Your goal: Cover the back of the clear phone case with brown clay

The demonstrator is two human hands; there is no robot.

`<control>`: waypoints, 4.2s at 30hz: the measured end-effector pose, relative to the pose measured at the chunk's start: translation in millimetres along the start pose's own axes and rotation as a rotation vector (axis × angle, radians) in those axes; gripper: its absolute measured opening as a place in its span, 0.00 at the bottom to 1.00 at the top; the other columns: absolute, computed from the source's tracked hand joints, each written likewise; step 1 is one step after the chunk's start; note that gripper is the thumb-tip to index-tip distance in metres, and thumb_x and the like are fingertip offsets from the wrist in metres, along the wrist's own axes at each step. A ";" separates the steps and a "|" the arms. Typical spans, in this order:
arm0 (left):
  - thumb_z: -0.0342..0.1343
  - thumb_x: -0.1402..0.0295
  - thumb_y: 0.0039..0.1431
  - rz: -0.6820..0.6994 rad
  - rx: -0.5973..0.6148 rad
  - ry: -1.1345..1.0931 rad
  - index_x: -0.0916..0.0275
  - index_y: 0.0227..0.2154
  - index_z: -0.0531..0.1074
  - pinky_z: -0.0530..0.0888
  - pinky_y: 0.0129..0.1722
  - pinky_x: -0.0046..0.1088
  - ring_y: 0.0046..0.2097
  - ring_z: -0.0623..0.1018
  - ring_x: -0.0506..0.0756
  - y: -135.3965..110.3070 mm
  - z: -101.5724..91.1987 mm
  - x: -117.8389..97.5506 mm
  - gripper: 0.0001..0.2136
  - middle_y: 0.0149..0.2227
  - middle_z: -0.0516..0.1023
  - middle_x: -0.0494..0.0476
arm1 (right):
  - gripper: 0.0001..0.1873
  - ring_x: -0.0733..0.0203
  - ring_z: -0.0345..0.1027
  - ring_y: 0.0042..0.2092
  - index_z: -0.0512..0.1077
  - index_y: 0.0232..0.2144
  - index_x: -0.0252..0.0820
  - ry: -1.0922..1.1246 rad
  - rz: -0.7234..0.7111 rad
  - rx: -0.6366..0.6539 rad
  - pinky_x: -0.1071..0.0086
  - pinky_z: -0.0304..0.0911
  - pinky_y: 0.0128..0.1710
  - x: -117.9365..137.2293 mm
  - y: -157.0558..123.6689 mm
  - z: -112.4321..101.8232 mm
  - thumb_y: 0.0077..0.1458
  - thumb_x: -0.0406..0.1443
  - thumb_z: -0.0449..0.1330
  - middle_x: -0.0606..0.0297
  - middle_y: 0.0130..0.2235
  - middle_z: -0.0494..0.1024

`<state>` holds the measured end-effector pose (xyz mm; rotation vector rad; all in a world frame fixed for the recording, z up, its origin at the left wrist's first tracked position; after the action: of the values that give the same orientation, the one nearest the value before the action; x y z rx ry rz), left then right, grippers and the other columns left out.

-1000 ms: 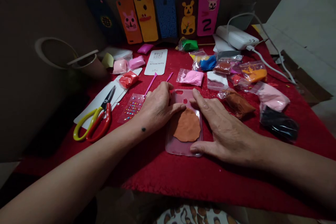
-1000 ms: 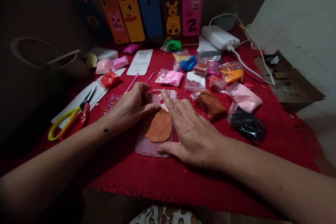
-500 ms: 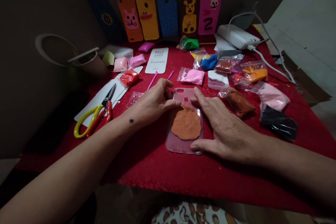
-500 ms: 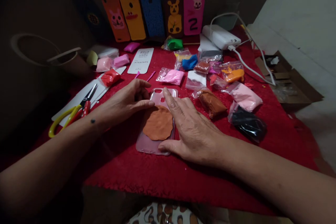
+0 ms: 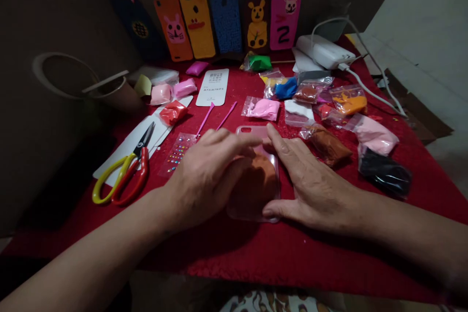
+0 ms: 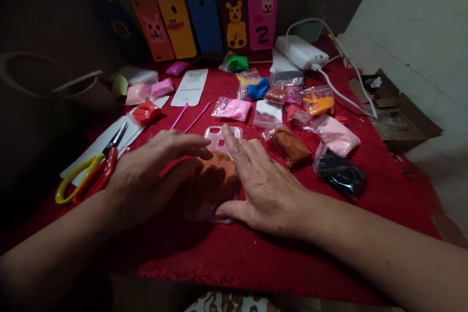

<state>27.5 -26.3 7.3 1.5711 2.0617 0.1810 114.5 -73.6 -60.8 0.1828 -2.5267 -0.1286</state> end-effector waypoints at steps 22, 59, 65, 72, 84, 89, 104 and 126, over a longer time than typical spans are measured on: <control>0.44 0.73 0.68 0.117 0.165 0.166 0.77 0.55 0.58 0.68 0.42 0.37 0.42 0.69 0.58 -13.8 40.3 -14.3 0.16 0.45 0.76 0.65 | 0.69 0.43 0.55 0.61 0.26 0.68 0.42 -0.003 -0.044 -0.041 0.47 0.61 0.56 1.7 1.1 -2.6 0.42 0.47 0.71 0.47 0.65 0.54; 0.43 0.73 0.68 0.102 0.217 0.076 0.66 0.62 0.51 0.64 0.45 0.36 0.46 0.70 0.56 -9.6 34.9 -5.5 0.21 0.55 0.73 0.60 | 0.68 0.43 0.43 0.68 0.28 0.68 0.39 -0.033 -0.031 0.000 0.46 0.53 0.63 -5.9 -2.2 -4.9 0.43 0.51 0.69 0.46 0.69 0.45; 0.44 0.73 0.67 0.091 0.175 0.088 0.67 0.61 0.51 0.63 0.45 0.35 0.46 0.70 0.56 -9.2 30.1 -9.1 0.21 0.53 0.76 0.58 | 0.70 0.40 0.48 0.67 0.26 0.68 0.45 0.003 -0.035 -0.015 0.42 0.55 0.60 -4.3 -0.7 -7.2 0.40 0.48 0.72 0.46 0.68 0.50; 0.41 0.68 0.69 0.150 0.292 0.169 0.71 0.63 0.48 0.63 0.45 0.39 0.45 0.70 0.59 -11.2 51.4 -14.3 0.23 0.51 0.75 0.65 | 0.70 0.41 0.44 0.68 0.27 0.68 0.45 0.007 -0.046 -0.010 0.43 0.54 0.62 -2.4 -0.8 -7.4 0.40 0.47 0.72 0.48 0.69 0.47; 0.41 0.71 0.69 0.125 0.210 0.085 0.65 0.63 0.50 0.64 0.44 0.36 0.44 0.71 0.56 -9.9 33.2 -11.7 0.22 0.55 0.73 0.62 | 0.68 0.43 0.45 0.68 0.29 0.68 0.39 -0.019 -0.060 -0.010 0.45 0.52 0.62 -2.6 -1.3 -7.7 0.42 0.49 0.70 0.45 0.68 0.50; 0.41 0.68 0.69 0.110 0.276 0.137 0.68 0.63 0.51 0.64 0.45 0.38 0.46 0.71 0.59 -13.2 47.4 -11.3 0.22 0.54 0.73 0.64 | 0.69 0.40 0.46 0.67 0.27 0.68 0.42 -0.003 -0.060 -0.019 0.42 0.54 0.60 -2.1 -0.4 -8.5 0.41 0.48 0.71 0.47 0.67 0.52; 0.42 0.72 0.68 0.199 0.136 0.054 0.68 0.61 0.52 0.64 0.41 0.34 0.41 0.71 0.56 -10.0 24.3 -19.9 0.20 0.50 0.77 0.61 | 0.66 0.44 0.49 0.66 0.29 0.68 0.39 0.000 -0.045 -0.002 0.46 0.55 0.61 -3.6 -0.4 -7.5 0.43 0.47 0.69 0.45 0.67 0.53; 0.41 0.65 0.69 0.119 -0.012 0.019 0.62 0.58 0.60 0.69 0.43 0.34 0.42 0.77 0.55 -18.1 3.0 -11.8 0.17 0.38 0.81 0.53 | 0.67 0.42 0.45 0.67 0.28 0.68 0.38 -0.011 -0.064 -0.005 0.45 0.50 0.63 -6.0 -1.9 -6.1 0.43 0.52 0.68 0.44 0.67 0.53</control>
<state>15.6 -43.5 1.2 1.6918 1.9785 0.2522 123.0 -74.8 -59.4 0.2617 -2.5326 -0.1611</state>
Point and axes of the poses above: each hand's wrist, its own y-axis towards the middle knuckle, its own z-axis out of the palm, x = y × z, the point moved 10 cm from there along y, towards the middle knuckle
